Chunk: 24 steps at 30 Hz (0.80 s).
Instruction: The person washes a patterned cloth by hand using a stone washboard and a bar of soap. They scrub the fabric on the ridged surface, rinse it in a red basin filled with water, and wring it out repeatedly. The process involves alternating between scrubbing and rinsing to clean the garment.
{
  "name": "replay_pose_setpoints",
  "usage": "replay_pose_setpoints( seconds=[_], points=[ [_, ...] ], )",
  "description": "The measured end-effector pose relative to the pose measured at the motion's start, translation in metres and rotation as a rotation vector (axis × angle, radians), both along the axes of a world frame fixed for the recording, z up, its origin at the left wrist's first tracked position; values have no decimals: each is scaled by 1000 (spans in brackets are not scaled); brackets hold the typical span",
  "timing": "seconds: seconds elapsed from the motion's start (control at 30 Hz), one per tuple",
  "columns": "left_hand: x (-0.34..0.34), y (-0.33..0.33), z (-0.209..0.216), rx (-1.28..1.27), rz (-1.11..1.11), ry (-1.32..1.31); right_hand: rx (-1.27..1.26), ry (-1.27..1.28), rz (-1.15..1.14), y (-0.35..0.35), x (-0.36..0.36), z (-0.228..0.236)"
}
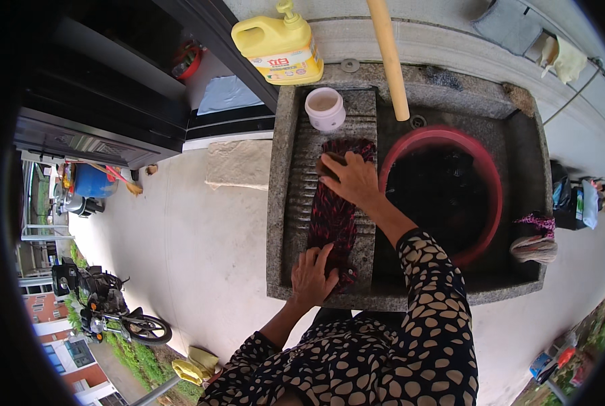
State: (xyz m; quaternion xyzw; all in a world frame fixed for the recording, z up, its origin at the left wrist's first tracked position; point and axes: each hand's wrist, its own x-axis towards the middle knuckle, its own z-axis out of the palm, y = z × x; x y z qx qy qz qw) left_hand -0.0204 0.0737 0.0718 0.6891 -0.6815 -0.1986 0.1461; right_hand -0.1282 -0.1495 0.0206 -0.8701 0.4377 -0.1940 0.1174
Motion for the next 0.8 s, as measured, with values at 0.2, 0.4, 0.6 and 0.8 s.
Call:
replay_pose_setpoints(
  seconds=[0.2, 0.4, 0.6, 0.8],
  points=[
    [13, 4, -13, -49, -111, 116, -155, -28, 154, 43, 5, -13],
    [16, -3, -20, -146, -121, 232, 34, 32, -377, -44, 4, -29],
    [28, -3, -16, -262, -117, 205, -12, -25, 282, 83, 32, 5],
    [20, 7, -30, -200, -148, 280, -60, 83, -273, -38, 22, -29]
  ],
)
